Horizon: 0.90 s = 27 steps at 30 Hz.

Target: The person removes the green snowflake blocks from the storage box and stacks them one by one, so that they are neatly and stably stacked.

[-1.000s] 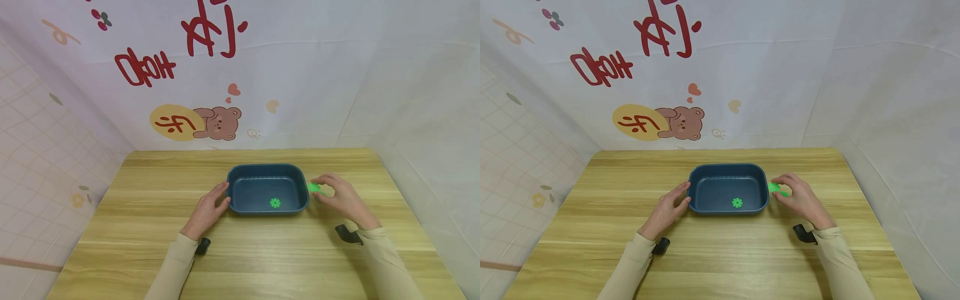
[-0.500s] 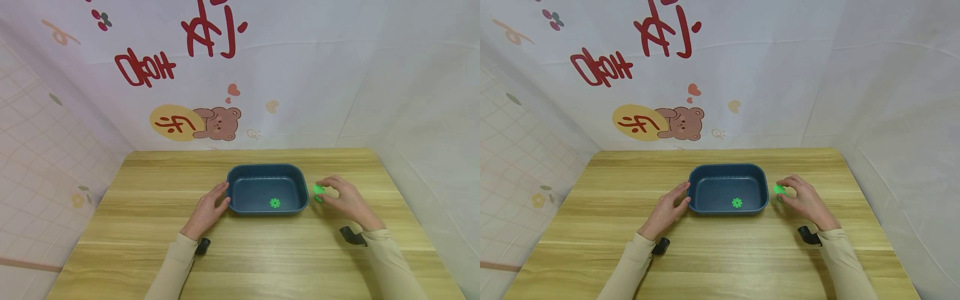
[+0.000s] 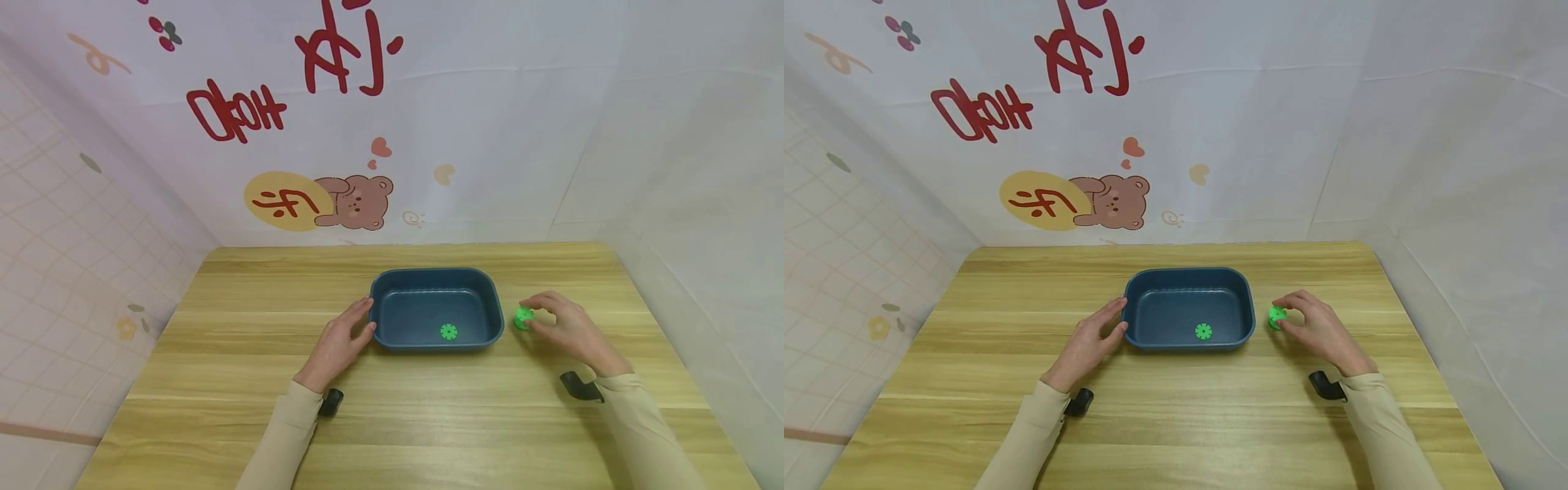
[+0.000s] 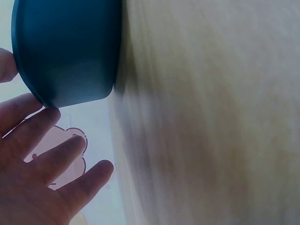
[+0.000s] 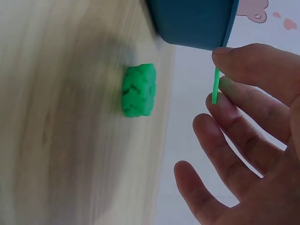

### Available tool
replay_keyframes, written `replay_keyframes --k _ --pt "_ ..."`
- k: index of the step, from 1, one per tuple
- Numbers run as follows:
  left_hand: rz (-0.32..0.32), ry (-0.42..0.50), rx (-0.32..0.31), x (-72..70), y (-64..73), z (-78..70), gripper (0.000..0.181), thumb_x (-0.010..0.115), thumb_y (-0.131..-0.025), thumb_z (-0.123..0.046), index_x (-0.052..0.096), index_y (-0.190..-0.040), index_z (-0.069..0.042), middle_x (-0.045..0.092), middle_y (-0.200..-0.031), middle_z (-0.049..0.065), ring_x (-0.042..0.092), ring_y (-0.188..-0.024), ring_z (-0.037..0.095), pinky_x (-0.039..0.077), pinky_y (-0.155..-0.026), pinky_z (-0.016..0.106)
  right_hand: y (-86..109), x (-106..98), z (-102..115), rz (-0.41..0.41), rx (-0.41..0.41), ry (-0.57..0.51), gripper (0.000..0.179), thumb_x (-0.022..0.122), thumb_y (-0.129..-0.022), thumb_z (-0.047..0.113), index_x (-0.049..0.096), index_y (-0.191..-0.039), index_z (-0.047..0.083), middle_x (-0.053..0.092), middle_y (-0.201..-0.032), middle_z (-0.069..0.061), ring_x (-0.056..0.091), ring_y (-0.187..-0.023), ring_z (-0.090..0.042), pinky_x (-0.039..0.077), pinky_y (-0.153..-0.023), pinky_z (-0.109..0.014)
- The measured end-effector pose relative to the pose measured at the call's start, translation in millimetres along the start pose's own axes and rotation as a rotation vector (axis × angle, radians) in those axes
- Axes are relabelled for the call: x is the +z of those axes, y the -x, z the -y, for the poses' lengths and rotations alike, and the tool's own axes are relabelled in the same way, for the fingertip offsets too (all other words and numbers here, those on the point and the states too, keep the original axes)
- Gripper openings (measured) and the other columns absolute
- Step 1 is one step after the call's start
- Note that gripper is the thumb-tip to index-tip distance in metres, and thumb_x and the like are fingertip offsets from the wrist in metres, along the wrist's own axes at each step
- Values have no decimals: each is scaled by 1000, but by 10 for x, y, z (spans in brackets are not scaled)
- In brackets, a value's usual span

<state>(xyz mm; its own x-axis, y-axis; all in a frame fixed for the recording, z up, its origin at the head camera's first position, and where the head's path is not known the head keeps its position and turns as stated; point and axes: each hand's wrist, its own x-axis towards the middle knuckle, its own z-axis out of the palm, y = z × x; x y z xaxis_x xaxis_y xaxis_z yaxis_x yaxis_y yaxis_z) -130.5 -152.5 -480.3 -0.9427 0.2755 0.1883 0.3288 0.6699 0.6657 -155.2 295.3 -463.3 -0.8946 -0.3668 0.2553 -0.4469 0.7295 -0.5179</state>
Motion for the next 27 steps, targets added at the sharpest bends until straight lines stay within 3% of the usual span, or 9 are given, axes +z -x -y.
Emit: replay_keyframes --k 27 --pt "-3 1 20 -5 -1 9 53 55 -99 -36 46 -146 -12 41 -150 2 36 -138 25 31 -111 41 -39 74 -159 83 7 -2 30 75 -84 7 69 -113 6 64 -110 -5 62 -101 -28 48 -87 -48"
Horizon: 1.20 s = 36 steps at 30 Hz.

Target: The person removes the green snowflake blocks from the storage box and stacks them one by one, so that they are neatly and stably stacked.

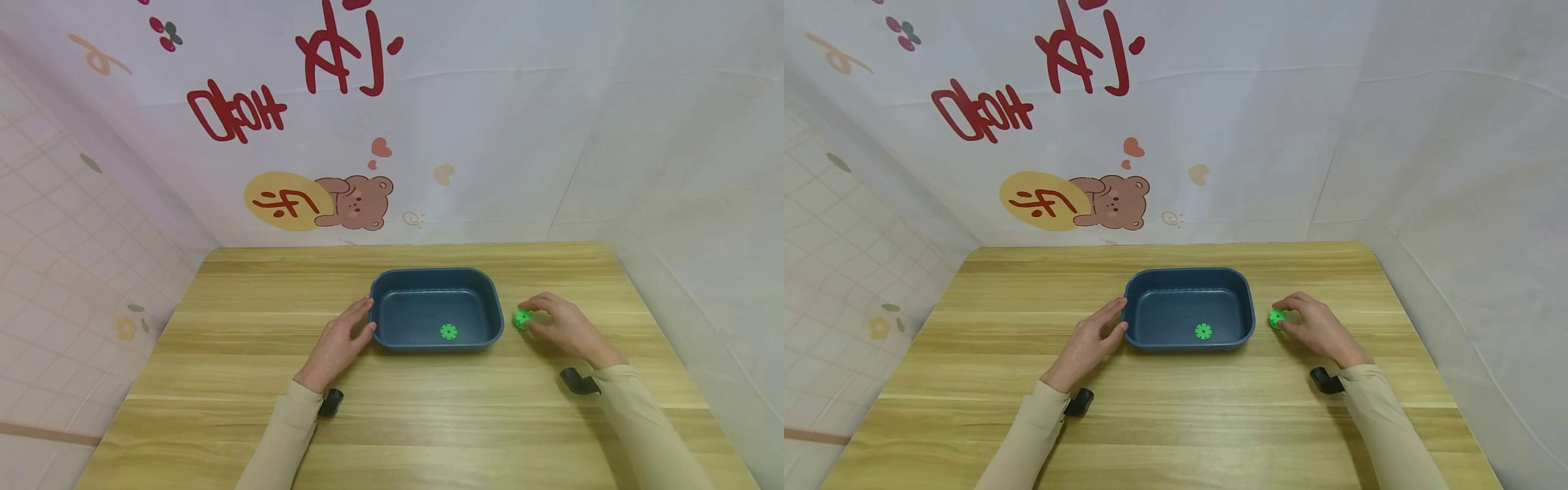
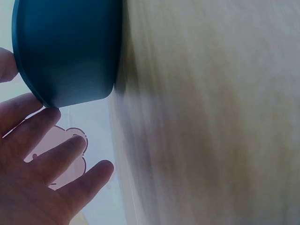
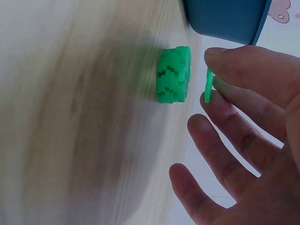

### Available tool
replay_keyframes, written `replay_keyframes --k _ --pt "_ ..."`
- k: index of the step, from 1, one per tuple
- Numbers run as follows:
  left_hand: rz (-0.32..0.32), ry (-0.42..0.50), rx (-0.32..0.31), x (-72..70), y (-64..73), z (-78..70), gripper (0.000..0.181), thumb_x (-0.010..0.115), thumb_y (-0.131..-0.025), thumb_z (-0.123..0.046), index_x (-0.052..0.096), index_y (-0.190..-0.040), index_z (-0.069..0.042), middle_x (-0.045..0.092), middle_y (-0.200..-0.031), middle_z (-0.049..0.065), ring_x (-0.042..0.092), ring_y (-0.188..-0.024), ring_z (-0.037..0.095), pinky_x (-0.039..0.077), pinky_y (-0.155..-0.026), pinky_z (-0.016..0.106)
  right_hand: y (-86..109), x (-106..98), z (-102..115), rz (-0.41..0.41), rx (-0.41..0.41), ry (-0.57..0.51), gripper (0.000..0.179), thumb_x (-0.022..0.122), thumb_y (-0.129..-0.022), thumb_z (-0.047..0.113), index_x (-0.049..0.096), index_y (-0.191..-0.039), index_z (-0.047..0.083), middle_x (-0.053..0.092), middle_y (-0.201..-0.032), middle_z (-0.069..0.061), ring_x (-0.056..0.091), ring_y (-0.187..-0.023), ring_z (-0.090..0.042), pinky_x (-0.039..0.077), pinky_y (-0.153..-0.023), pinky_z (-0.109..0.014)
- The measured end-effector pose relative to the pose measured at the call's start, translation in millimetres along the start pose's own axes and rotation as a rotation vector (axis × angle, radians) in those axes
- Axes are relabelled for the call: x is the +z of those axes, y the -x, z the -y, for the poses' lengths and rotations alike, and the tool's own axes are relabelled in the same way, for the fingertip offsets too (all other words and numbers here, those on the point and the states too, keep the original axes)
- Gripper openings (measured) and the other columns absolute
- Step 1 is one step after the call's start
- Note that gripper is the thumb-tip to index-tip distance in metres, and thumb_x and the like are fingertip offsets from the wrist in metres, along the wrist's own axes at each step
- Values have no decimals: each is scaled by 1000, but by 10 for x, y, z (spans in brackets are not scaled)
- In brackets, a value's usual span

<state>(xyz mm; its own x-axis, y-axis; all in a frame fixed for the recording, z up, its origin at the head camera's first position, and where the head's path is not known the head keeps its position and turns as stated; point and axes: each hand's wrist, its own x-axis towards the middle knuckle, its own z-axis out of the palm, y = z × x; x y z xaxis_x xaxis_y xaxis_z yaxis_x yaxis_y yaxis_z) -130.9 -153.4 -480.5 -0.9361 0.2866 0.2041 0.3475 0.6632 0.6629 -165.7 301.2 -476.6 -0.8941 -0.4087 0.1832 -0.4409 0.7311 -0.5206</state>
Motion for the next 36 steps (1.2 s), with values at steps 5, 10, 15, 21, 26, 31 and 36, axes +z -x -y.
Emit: replay_keyframes --k 5,10,15,21,26,31,36 --pt "0 0 1 4 0 2 53 55 -99 -36 46 -146 -12 40 -150 3 36 -138 24 32 -111 40 -3 2 -14 30 3 -5 29 74 -85 8 69 -114 5 64 -111 -7 61 -103 -29 47 -88 -49" --pt "-2 -2 4 10 0 7 53 55 -99 -36 46 -146 -13 41 -150 5 37 -138 26 32 -110 41 0 -1 -20 48 10 -9 30 74 -86 8 68 -114 5 64 -112 -8 61 -104 -32 46 -89 -51" --pt "-1 -2 9 5 3 5 53 55 -99 -36 46 -146 -12 41 -150 7 36 -138 26 32 -110 42 -7 10 -24 54 12 -12 29 74 -85 7 68 -114 5 64 -112 -8 60 -105 -32 46 -90 -51" --pt "-1 3 11 8 -2 7 53 54 -99 -36 46 -145 -11 41 -150 7 36 -138 28 32 -110 43 -12 28 -23 54 12 -19 29 75 -84 7 69 -113 4 64 -111 -8 60 -106 -33 46 -91 -52" --pt "0 2 8 10 -4 5 53 55 -99 -36 46 -145 -10 41 -150 6 36 -138 27 32 -110 43 -9 44 -44 50 11 -6 29 75 -84 8 69 -112 5 65 -111 -7 60 -106 -31 46 -91 -50" --pt "1 1 3 10 -3 6 53 54 -99 -37 45 -146 -12 40 -150 5 36 -138 27 32 -110 43 -7 54 -64 43 11 4 29 76 -84 9 69 -112 6 65 -111 -6 60 -105 -30 46 -91 -50" --pt "3 3 -3 11 -2 5 53 54 -99 -37 45 -146 -13 40 -151 3 36 -138 26 32 -110 42 -1 56 -68 42 18 9 31 76 -83 11 69 -113 6 64 -112 -7 59 -106 -31 46 -90 -51"
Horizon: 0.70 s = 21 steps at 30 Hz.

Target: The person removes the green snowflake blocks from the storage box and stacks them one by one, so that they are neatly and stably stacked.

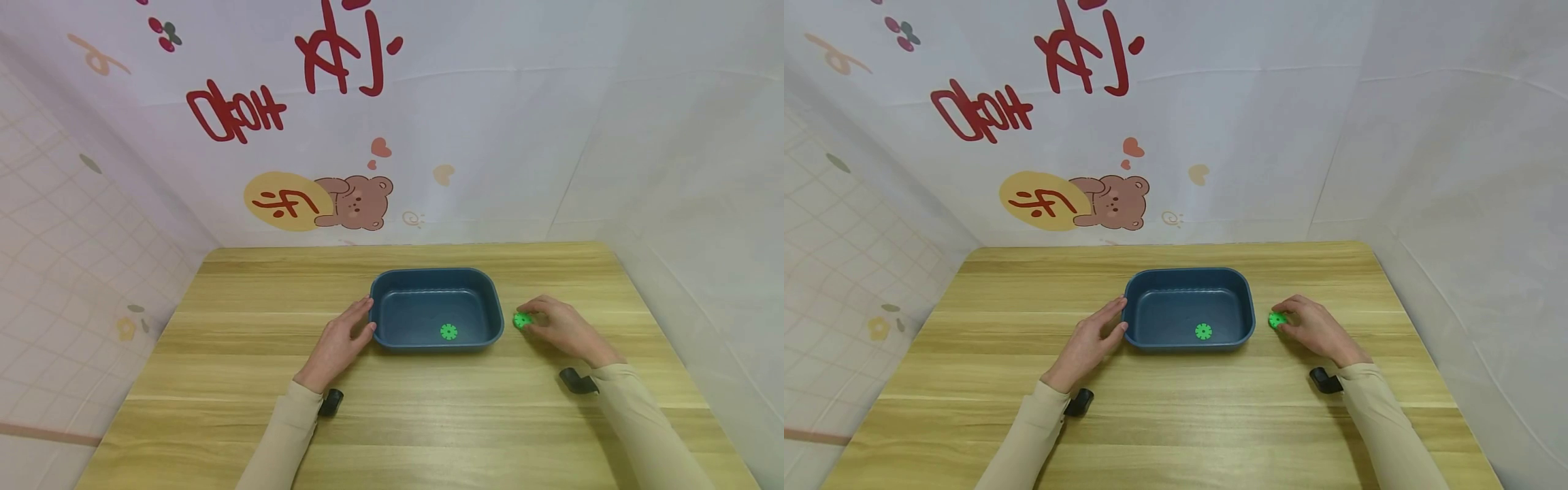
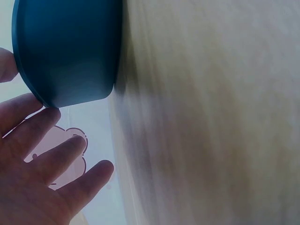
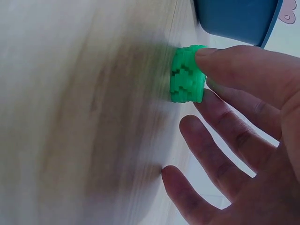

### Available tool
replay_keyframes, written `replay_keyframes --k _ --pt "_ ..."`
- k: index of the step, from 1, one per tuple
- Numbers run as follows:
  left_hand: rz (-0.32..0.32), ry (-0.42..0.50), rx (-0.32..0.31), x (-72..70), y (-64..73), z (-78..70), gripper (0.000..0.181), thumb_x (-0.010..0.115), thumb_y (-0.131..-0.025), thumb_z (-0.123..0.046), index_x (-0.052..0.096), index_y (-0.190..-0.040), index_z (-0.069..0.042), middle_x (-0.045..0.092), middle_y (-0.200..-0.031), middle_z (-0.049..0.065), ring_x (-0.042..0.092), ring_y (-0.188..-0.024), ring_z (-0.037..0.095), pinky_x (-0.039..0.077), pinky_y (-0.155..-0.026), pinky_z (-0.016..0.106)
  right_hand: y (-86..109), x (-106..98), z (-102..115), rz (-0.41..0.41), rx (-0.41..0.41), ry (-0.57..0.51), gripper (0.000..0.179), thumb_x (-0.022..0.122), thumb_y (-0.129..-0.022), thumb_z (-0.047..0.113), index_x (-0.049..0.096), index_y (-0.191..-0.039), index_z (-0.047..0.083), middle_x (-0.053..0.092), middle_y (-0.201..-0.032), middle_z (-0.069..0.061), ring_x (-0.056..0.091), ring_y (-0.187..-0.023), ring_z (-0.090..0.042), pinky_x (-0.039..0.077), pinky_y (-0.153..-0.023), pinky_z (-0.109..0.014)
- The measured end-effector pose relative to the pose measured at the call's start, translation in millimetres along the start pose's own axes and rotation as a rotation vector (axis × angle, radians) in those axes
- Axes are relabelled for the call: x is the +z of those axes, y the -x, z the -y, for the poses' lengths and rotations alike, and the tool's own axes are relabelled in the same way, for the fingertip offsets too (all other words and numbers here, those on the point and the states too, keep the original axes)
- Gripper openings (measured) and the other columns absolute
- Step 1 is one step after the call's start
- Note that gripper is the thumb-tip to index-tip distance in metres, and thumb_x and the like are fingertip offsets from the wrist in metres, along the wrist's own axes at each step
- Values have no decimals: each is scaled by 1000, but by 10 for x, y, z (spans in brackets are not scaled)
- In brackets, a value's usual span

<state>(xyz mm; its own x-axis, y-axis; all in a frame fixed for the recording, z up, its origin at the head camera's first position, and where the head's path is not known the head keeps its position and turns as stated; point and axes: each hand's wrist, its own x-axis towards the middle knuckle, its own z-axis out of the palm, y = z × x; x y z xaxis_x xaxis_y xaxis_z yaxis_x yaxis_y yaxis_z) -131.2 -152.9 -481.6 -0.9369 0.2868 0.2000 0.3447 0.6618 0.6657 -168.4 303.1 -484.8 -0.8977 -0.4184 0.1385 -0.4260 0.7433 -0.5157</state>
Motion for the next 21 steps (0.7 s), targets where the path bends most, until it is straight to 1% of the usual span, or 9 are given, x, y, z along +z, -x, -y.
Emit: replay_keyframes --k 6,13,21 --pt "-3 0 4 4 1 10 53 54 -99 -37 45 -146 -12 40 -151 2 36 -138 25 32 -110 42 8 0 -3 32 27 -15 35 76 -83 12 68 -116 5 63 -116 -9 57 -110 -32 45 -93 -52" --pt "-11 2 19 4 -1 13 53 55 -99 -34 46 -145 -10 40 -151 5 37 -137 27 33 -110 43 18 -7 12 20 22 -27 38 77 -83 13 66 -118 6 62 -120 -11 55 -114 -35 42 -95 -54" --pt "-7 -1 5 3 4 5 53 56 -99 -34 46 -145 -11 40 -151 4 36 -138 26 33 -110 43 49 -33 87 20 60 -64 37 70 -90 23 64 -123 6 61 -125 -11 51 -121 -35 39 -99 -54"
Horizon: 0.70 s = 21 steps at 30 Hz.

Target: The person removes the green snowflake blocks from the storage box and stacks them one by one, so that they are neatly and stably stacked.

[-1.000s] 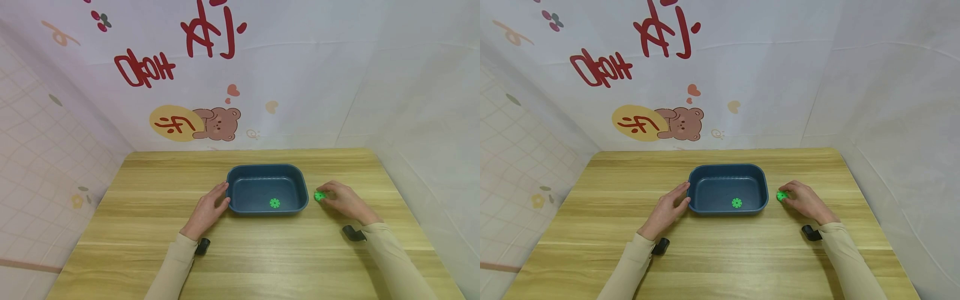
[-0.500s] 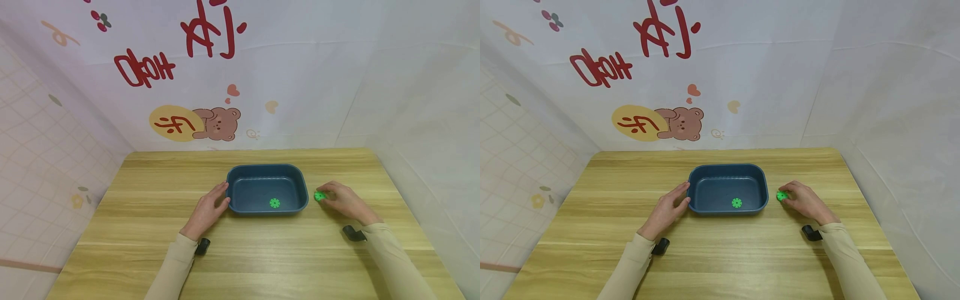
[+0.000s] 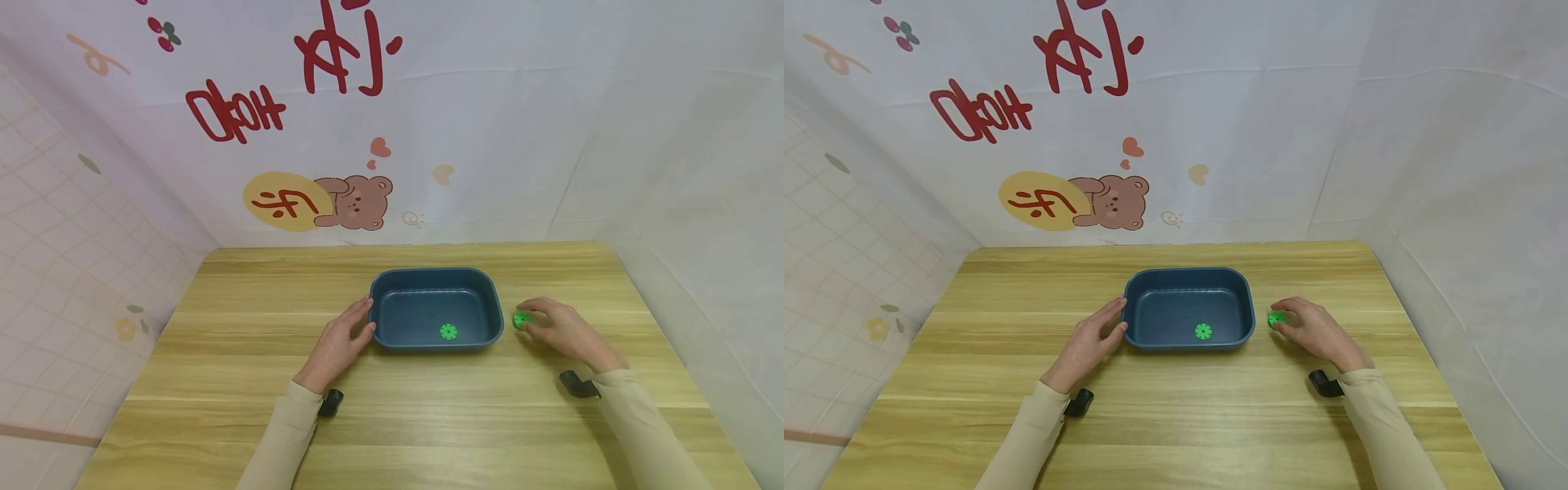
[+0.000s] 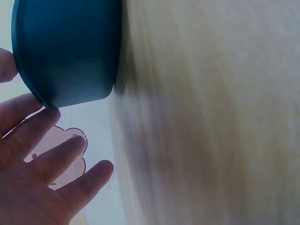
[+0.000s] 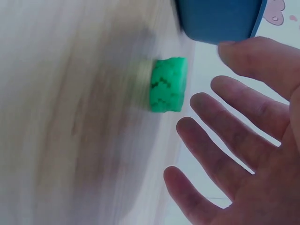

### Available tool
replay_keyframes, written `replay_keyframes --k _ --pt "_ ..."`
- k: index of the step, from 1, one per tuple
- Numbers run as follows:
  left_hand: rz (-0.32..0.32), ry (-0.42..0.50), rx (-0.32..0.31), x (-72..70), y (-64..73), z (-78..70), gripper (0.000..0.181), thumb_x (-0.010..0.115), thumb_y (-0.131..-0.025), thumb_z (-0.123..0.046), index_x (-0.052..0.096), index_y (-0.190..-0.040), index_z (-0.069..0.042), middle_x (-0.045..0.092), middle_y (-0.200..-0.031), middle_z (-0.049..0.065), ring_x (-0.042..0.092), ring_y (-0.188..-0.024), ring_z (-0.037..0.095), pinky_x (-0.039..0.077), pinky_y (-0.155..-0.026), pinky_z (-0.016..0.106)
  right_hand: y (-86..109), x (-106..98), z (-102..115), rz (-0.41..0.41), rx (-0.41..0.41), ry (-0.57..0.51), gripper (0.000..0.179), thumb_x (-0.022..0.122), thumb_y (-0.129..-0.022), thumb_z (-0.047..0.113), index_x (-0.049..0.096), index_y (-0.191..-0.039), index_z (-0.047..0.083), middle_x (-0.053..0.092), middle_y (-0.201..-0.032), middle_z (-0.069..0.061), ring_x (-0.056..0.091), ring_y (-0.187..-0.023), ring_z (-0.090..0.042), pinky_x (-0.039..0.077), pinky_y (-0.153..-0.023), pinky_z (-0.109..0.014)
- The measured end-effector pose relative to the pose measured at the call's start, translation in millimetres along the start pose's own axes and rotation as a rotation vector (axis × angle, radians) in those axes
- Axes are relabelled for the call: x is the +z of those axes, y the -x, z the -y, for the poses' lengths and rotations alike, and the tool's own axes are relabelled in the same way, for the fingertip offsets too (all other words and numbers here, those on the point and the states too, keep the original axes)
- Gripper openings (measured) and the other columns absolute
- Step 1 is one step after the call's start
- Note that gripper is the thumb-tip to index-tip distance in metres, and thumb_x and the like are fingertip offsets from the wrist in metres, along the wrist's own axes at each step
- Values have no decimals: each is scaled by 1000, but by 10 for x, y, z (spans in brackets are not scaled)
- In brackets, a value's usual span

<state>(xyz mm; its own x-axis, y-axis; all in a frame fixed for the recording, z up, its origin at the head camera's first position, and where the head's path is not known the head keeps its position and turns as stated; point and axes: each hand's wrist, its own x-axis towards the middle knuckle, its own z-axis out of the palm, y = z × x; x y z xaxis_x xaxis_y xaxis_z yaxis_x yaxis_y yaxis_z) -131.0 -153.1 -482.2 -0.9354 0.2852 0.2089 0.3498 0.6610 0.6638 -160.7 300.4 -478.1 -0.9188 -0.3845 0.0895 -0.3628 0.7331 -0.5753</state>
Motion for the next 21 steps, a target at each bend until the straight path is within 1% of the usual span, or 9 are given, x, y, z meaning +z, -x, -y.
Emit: replay_keyframes --k 6,14,21 --pt "-5 -5 10 0 -1 1 53 56 -99 -33 46 -145 -9 41 -150 5 37 -137 27 33 -109 44 18 -19 116 -61 -10 0 35 67 -93 28 65 -122 8 63 -122 -8 55 -118 -32 42 -96 -50" --pt "-5 0 9 -7 4 -10 53 56 -99 -34 46 -145 -10 41 -150 5 37 -137 28 33 -110 44 0 -25 285 -157 -61 14 24 68 -93 27 69 -113 13 66 -112 1 60 -109 -24 45 -90 -44" --pt "-8 0 3 2 2 -4 53 55 -99 -36 46 -146 -13 41 -150 2 37 -137 27 33 -110 42 -51 2 398 -230 -115 48 22 69 -92 26 71 -109 12 68 -107 1 62 -103 -24 47 -88 -46"
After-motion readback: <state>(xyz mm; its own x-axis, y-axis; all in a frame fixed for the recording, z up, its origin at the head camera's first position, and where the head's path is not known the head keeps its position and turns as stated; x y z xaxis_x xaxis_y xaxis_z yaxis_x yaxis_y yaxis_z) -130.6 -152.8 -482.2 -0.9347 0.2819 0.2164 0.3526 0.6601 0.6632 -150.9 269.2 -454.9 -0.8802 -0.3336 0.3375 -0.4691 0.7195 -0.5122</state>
